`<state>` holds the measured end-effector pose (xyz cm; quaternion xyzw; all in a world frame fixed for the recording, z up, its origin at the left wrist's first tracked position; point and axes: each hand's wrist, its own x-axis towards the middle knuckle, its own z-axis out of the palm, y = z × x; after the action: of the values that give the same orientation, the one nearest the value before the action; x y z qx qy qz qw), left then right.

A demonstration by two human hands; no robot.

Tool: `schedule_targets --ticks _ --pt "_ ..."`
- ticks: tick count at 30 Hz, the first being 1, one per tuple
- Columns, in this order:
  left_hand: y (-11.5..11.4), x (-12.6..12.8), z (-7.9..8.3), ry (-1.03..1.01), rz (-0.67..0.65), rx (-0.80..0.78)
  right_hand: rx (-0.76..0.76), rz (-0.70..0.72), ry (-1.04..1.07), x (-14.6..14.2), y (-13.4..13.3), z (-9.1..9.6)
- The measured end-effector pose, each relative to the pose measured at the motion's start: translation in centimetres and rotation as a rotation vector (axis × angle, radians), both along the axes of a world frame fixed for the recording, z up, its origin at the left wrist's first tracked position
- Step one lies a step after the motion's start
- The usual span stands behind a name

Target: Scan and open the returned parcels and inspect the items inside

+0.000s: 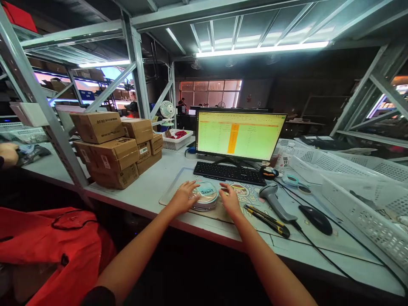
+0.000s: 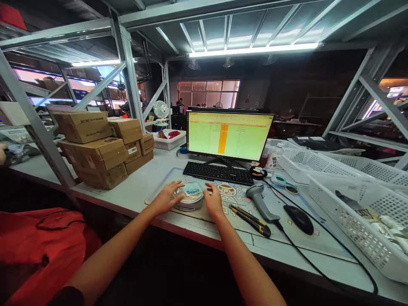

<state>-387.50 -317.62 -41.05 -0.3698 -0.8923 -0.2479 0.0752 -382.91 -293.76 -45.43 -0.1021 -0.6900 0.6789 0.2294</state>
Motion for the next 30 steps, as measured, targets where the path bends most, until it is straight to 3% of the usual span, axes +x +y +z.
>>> schedule_targets --ticks 3,6,15,22,30 --pt "2.5 1.2 0.1 -0.051 0.050 -0.152 -0.044 -0.063 -0.056 -1.6 0.0 -0.9" --pt "3.6 1.3 -1.0 -0.016 0.092 -0.173 -0.079 -0.024 -0.092 -1.9 -0.3 -1.7" --pt "2.5 -0.7 -4.6 0.122 0.101 0.305 -0.032 0.234 -0.093 -0.3 -0.9 -1.3" --pt "2.3 -0.9 -5.3 0.137 0.084 0.375 0.053 0.446 -0.019 -1.3 -2.9 0.5" --pt "2.4 -0.3 -5.2 0.168 0.025 0.348 0.017 0.299 -0.004 -1.4 -2.3 0.6"
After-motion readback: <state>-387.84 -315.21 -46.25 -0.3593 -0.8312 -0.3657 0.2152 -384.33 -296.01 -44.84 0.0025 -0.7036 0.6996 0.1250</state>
